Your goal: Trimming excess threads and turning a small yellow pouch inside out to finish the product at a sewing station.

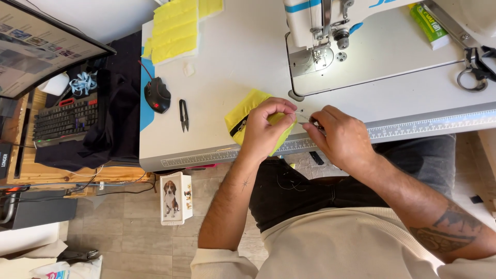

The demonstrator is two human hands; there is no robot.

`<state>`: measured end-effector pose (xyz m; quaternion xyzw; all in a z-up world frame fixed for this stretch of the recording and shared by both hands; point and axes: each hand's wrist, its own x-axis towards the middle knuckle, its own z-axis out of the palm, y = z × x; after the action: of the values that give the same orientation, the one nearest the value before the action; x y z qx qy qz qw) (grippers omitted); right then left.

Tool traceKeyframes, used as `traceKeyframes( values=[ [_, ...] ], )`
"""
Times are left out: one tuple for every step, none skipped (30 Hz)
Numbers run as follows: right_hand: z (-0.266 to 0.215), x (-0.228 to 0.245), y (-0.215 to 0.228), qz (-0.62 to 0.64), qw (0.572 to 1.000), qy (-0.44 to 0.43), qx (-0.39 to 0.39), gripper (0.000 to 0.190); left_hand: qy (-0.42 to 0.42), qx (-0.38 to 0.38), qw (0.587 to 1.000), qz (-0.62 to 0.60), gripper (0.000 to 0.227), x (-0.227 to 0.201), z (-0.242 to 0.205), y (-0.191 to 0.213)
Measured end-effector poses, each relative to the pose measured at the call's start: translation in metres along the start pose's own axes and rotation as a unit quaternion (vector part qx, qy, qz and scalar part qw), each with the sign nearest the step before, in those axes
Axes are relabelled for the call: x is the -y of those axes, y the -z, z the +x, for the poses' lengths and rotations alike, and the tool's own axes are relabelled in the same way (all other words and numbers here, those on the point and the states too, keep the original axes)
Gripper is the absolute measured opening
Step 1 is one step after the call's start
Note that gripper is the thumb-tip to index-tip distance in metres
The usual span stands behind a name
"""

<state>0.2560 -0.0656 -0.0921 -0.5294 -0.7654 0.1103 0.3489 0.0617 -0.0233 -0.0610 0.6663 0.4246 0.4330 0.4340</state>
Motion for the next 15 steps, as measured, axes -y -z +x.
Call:
traceKeyframes(
  values=[
    [0.001,0.001,-0.002,0.002,1.000,-0.006,-0.002,0.028,-0.009,-0.003,1.000,0.011,0.003,0.003,0.000,-0.001],
    [0.004,0.002,-0.004,0.005,1.000,-0.010,-0.004,0.028,-0.020,-0.007,1.000,0.023,0.003,0.006,0.001,-0.001],
    [0.004,0.000,-0.007,0.004,1.000,-0.009,-0.004,0.028,-0.021,-0.007,1.000,0.022,0.003,0.007,0.001,-0.001],
    [0.003,-0.003,-0.011,0.016,1.000,-0.015,-0.002,0.027,-0.041,-0.010,0.999,0.020,0.003,0.008,0.001,-0.002],
    [0.003,-0.005,-0.014,0.028,0.999,-0.021,0.000,0.026,-0.061,-0.012,0.998,0.019,0.003,0.009,0.001,-0.002],
    [0.002,-0.008,-0.017,0.028,0.999,-0.020,0.001,0.026,-0.060,-0.014,0.998,0.018,0.003,0.002,0.001,-0.003],
    [0.001,-0.012,-0.021,0.033,0.999,-0.024,-0.017,0.025,-0.089,-0.040,0.995,0.006,0.004,-0.005,0.000,-0.004],
    [0.000,-0.014,-0.024,0.039,0.998,-0.027,-0.037,0.024,-0.119,-0.067,0.991,-0.005,0.006,-0.012,0.000,-0.004],
    [-0.002,-0.020,-0.020,0.040,0.998,-0.024,-0.036,0.024,-0.119,-0.069,0.990,-0.004,0.006,-0.016,-0.004,-0.002],
    [-0.003,-0.025,-0.015,0.031,0.998,-0.031,-0.052,0.023,-0.184,-0.115,0.976,0.023,0.004,-0.021,-0.007,0.000],
    [-0.004,-0.031,-0.011,0.022,0.997,-0.038,-0.067,0.023,-0.249,-0.160,0.954,0.049,0.006,-0.025,-0.009,0.002],
    [-0.004,-0.037,-0.001,0.023,0.997,-0.037,-0.066,0.023,-0.248,-0.160,0.954,0.050,0.006,-0.035,-0.023,0.000],
    [-0.005,-0.042,0.009,0.013,0.998,-0.008,-0.066,0.020,-0.261,-0.155,0.950,0.078,0.014,-0.045,-0.037,-0.001],
    [-0.006,-0.049,0.020,0.002,0.998,0.020,-0.066,0.017,-0.274,-0.149,0.944,0.104,0.022,-0.055,-0.050,-0.004],
    [-0.006,-0.056,0.024,0.001,0.998,0.019,-0.066,0.017,-0.274,-0.148,0.945,0.103,0.022,-0.049,-0.062,-0.010]
  ],
)
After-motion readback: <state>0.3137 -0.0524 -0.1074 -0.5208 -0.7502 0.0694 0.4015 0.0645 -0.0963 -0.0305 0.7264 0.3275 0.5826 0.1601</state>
